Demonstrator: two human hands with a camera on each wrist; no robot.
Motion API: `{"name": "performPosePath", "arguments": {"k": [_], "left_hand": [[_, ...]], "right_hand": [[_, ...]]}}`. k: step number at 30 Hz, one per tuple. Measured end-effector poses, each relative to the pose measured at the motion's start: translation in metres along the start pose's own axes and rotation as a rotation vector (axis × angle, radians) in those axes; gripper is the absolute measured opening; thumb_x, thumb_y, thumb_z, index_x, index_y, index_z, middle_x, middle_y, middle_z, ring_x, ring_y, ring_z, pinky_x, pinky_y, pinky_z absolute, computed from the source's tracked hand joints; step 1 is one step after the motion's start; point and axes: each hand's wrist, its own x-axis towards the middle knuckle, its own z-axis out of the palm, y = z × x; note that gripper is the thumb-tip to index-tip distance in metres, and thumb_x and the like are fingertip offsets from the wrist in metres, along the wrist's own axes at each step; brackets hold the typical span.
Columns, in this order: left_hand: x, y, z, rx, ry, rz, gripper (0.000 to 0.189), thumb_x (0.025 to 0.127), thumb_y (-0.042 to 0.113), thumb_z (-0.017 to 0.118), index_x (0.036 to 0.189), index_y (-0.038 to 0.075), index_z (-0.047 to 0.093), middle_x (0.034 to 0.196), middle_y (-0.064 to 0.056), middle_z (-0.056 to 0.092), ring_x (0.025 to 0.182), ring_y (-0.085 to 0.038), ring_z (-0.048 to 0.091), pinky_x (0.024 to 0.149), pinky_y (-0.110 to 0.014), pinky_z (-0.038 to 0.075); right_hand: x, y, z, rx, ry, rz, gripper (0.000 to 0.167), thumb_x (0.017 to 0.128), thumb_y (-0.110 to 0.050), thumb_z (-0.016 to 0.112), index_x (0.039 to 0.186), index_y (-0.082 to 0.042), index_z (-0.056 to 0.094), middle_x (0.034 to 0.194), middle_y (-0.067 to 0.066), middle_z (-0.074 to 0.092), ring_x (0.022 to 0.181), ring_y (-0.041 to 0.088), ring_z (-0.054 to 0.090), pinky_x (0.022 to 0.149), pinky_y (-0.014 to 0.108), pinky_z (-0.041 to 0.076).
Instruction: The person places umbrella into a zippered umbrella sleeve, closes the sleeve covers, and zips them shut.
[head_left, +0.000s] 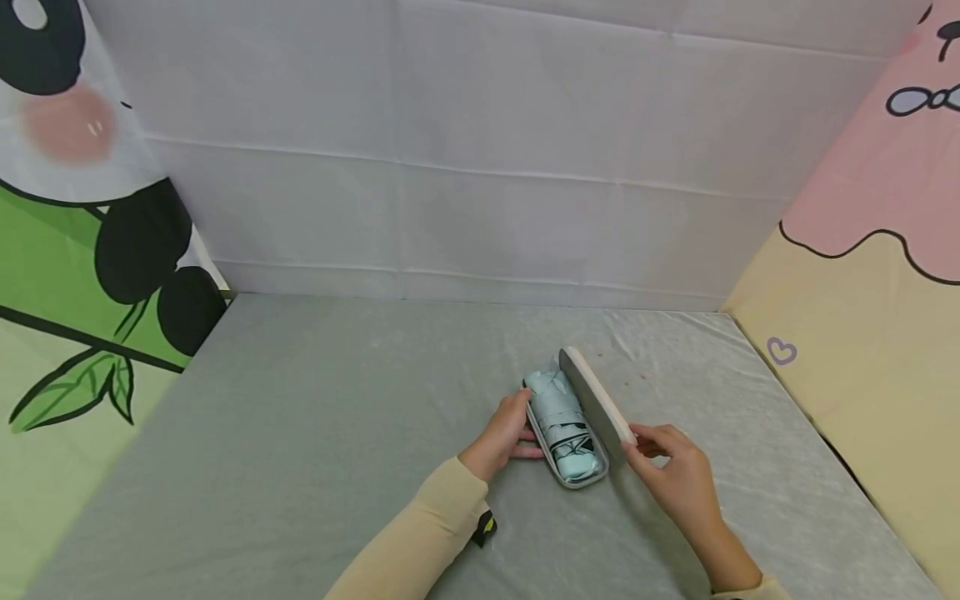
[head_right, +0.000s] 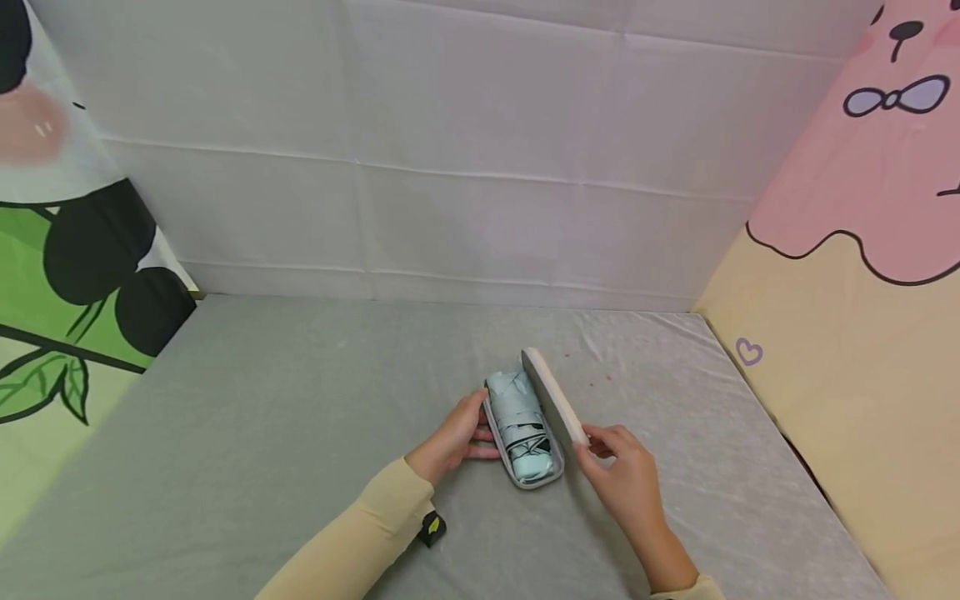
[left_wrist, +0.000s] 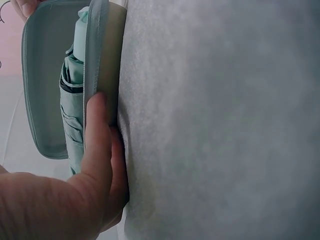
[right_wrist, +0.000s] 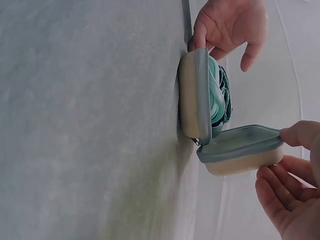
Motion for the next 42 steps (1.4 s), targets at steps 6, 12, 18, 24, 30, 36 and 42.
{"name": "performPosePath", "arguments": {"k": [6,12,18,24,30,36,42], "left_hand": [[-0.001,0.001,0.000,-0.004,-0.010,0.006,0.058,0.098,0.038,0.034,0.142,0.001,0.023,0.114,-0.023,0.045,0.090,-0.036,0.054,0.064,-0.045,0.054],[-0.002,0.001,0.000,0.000,-0.014,0.014,0.059,0.098,0.039,0.033,0.143,0.002,0.021,0.116,-0.023,0.045,0.092,-0.038,0.053,0.065,-0.046,0.054],[-0.003,0.000,-0.001,-0.002,-0.014,0.014,0.058,0.098,0.038,0.033,0.142,0.002,0.023,0.115,-0.023,0.045,0.092,-0.037,0.052,0.066,-0.045,0.054],[-0.003,0.000,-0.001,-0.007,-0.016,0.020,0.058,0.098,0.037,0.033,0.143,0.001,0.022,0.117,-0.023,0.044,0.092,-0.037,0.052,0.066,-0.045,0.054],[-0.003,0.000,-0.001,-0.007,-0.014,0.024,0.059,0.098,0.037,0.034,0.143,0.000,0.020,0.118,-0.024,0.043,0.092,-0.038,0.052,0.065,-0.044,0.054],[-0.003,-0.001,-0.001,-0.004,-0.009,0.026,0.058,0.098,0.036,0.033,0.142,0.000,0.021,0.115,-0.023,0.044,0.091,-0.037,0.052,0.065,-0.044,0.054],[-0.002,-0.002,-0.001,-0.005,-0.010,0.035,0.057,0.098,0.036,0.033,0.141,-0.001,0.023,0.115,-0.023,0.044,0.092,-0.037,0.051,0.064,-0.043,0.054]], "right_hand": [[-0.001,0.000,0.002,-0.012,-0.021,0.013,0.026,0.068,0.001,0.080,0.092,-0.001,0.072,0.076,-0.003,0.062,0.064,0.007,0.059,0.061,0.014,0.046],[-0.002,0.000,0.003,-0.024,-0.026,-0.003,0.026,0.067,0.000,0.080,0.092,-0.002,0.072,0.077,-0.003,0.062,0.065,0.010,0.060,0.062,0.014,0.045],[-0.001,-0.004,0.004,-0.016,0.005,-0.052,0.028,0.064,0.003,0.082,0.090,-0.003,0.073,0.076,-0.004,0.062,0.063,0.012,0.060,0.062,0.015,0.044],[-0.002,-0.004,0.006,-0.031,0.009,-0.062,0.028,0.063,0.002,0.082,0.089,-0.004,0.073,0.075,-0.006,0.062,0.064,0.012,0.059,0.061,0.016,0.045],[-0.003,-0.007,0.007,-0.043,-0.012,-0.057,0.027,0.064,0.000,0.083,0.089,-0.005,0.073,0.076,-0.006,0.061,0.064,0.012,0.060,0.061,0.017,0.046],[-0.004,-0.009,0.009,-0.047,-0.032,-0.063,0.027,0.064,0.000,0.082,0.089,-0.004,0.073,0.078,-0.004,0.062,0.066,0.012,0.059,0.060,0.021,0.047],[-0.004,-0.008,0.011,-0.065,-0.037,-0.064,0.027,0.064,-0.001,0.083,0.089,-0.006,0.073,0.078,-0.005,0.061,0.066,0.010,0.059,0.060,0.022,0.048]]}}
